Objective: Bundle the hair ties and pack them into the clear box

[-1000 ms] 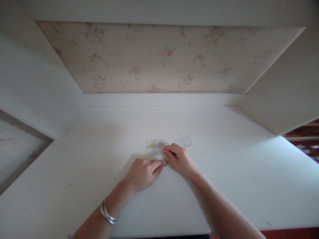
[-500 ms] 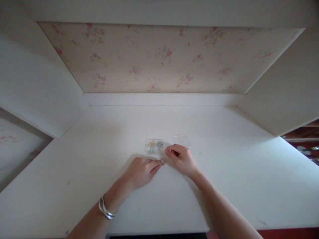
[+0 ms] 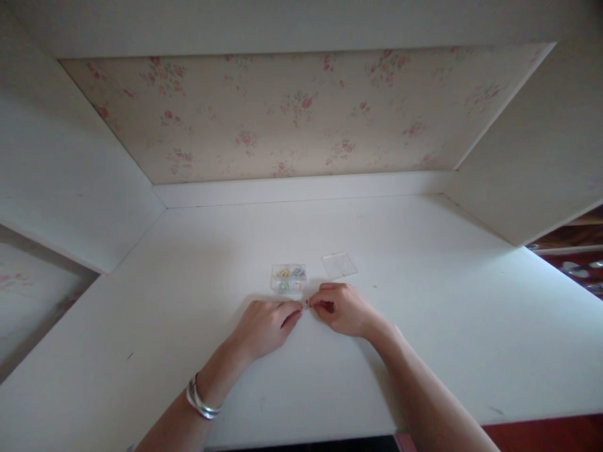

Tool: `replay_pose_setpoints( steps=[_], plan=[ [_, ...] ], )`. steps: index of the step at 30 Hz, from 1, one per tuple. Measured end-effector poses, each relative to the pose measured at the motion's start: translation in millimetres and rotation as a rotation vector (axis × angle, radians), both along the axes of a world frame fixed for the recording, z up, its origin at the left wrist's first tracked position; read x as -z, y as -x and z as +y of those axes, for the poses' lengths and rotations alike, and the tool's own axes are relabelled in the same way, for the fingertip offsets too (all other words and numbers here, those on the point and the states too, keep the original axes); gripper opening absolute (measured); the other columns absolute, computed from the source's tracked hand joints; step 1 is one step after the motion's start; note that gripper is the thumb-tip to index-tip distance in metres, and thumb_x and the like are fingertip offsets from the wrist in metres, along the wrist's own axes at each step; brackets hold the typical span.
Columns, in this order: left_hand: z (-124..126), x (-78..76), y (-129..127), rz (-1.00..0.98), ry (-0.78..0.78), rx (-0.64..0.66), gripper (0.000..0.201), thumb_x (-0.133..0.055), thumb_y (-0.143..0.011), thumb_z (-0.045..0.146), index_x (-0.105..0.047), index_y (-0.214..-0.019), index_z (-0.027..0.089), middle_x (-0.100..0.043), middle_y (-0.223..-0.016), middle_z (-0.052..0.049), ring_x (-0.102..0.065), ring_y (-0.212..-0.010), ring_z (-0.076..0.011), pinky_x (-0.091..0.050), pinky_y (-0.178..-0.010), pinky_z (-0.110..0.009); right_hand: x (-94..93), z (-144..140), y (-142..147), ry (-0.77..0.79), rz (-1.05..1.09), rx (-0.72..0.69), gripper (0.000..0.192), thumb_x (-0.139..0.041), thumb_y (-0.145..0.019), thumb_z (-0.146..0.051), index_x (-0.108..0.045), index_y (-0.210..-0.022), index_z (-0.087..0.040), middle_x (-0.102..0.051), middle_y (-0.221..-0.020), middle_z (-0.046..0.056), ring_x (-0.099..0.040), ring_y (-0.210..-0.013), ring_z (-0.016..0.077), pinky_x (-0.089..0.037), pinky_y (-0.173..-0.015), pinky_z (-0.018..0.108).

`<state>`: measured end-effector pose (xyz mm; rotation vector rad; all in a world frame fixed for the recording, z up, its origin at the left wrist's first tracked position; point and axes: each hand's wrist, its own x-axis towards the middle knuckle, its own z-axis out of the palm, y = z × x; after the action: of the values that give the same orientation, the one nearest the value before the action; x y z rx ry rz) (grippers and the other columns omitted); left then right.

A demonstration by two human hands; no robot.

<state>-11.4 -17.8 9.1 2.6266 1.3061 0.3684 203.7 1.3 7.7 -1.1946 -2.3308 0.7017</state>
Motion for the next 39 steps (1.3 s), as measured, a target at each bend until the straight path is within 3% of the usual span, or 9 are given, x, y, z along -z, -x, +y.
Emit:
replay_pose_setpoints(
  steps=[7, 17, 29, 39],
  plan=[
    [0, -3.1, -1, 0.023, 0.023, -0.095, 0.020, -0.046, -0.091, 0.036, -0.060, -0.098, 0.023, -0.072, -0.079, 0.001, -0.066, -0.065, -0.0143, -0.043, -0.055, -0.022, -1.8, -2, 3, -0.031, 0.024, -0.022, 0.019, -0.054, -0.081, -0.016, -0.070, -0.087, -0.023, -0.061, -0.072, 0.000, -0.051, -0.061, 0.0092, -0.034, -0.057, 0.021],
    [2, 2.5, 1, -0.066, -0.019, 0.005, 0.027, -0.039, -0.095, 0.028, -0.061, -0.112, 0.027, -0.071, -0.096, -0.001, -0.067, -0.079, -0.0138, -0.050, -0.069, -0.023, -1.4, -1, 3, -0.032, -0.003, -0.076, 0.022, -0.050, -0.087, -0.018, -0.070, -0.090, -0.025, -0.063, -0.079, 0.000, -0.055, -0.067, 0.0098, -0.036, -0.060, 0.021],
    [2, 2.5, -2, -0.049, -0.024, -0.006, 0.029, -0.038, -0.096, 0.034, -0.066, -0.096, 0.024, -0.067, -0.080, 0.000, -0.064, -0.072, -0.0134, -0.046, -0.061, -0.023, -6.6, -3, 3, -0.017, 0.033, -0.114, 0.024, -0.044, -0.091, -0.018, -0.068, -0.090, -0.022, -0.060, -0.081, 0.001, -0.055, -0.071, 0.0103, -0.038, -0.063, 0.020],
    [5, 7.6, -1, -0.161, -0.159, 0.007, 0.022, -0.044, -0.093, 0.027, -0.066, -0.097, 0.023, -0.066, -0.078, 0.000, -0.062, -0.067, -0.0111, -0.045, -0.058, -0.021, -8.5, -2, 4, -0.037, 0.152, -0.066, 0.022, -0.045, -0.093, -0.022, -0.066, -0.092, -0.021, -0.061, -0.085, 0.002, -0.056, -0.075, 0.0106, -0.040, -0.065, 0.020]
  ],
)
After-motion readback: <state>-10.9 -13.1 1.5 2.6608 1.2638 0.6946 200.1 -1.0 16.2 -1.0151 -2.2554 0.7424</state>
